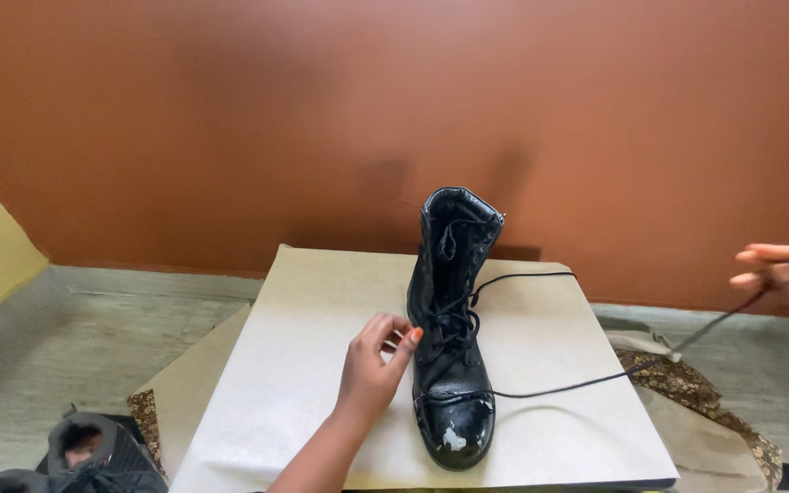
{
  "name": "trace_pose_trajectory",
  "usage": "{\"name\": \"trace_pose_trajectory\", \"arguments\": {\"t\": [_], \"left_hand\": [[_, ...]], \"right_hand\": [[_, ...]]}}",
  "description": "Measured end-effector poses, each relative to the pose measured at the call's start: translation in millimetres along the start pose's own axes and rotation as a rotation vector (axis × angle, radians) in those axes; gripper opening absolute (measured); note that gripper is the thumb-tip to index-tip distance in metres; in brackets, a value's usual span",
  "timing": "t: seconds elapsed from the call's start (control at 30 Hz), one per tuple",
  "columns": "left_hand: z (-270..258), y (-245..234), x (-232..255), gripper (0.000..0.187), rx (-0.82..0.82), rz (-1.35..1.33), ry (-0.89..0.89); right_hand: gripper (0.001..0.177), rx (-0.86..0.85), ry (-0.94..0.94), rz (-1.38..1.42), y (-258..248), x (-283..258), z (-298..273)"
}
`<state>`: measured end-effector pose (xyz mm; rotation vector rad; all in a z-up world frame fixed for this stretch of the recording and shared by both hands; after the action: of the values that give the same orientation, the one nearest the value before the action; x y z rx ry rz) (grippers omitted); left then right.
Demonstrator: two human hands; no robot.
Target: The person laces a black boot by threading the laces through the eyelets and tying a knot. They then place the laced boot on a table next to other footwear, including a pair of gray sneakers and another pair of black shoes.
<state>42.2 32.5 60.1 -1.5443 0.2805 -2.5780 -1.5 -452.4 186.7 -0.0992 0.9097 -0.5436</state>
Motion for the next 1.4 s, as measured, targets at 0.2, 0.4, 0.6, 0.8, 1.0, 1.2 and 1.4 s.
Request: {"name": "trace_pose_trajectory", "arguments": {"t": [0.2,0.4,0.6,0.8,1.0,1.2,1.4], "left_hand": [[46.6,16.0,8.0,0.043,0.094,0.267,-0.073],[50.7,15.5,-17.0,0.028,0.118,0.014,-0.091],[45.8,16.7,-49.1,0.028,0.107,-0.239,-0.160],[45.8,18.9,-54.1,0.028,0.100,-0.324,-0.146],[45.4,17.3,-49.2,0.028,0.121,-0.250,-0.139],[42.3,15.9,-47.9,0.026,0.109,-0.213,-0.177],[43.7,14.4,-41.6,0.013,0.052,-0.203,-0.110]], "right_hand": [[0.027,-0.374,0.021,-0.049,214.3,-30.4,-37.6],[0.016,-0.370,0.046,-0.006,303.0,-55.9,-49.8],[0.013,-0.246,-0.217,-0.490,319.6,-84.0,-41.9],[0.010,-0.277,-0.296,-0.639,334.8,-90.2,-41.6],[0.011,-0.266,-0.287,-0.623,337.8,-89.9,-39.7],[0.012,-0.307,-0.241,-0.640,344.4,-85.2,-41.6],[0.016,-0.367,-0.124,-0.519,335.4,-74.7,-38.0]]}}
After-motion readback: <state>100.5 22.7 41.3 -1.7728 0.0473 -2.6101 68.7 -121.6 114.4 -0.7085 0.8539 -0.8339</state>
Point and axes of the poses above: each hand's wrist, its own z-axis towards the middle knuckle, its own y-axis out of the palm, x = y × z, the point moved 8 cm from there along z, towards the middle knuckle, and after that the axes turned 4 degrees about -x, right-handed, at the moved point
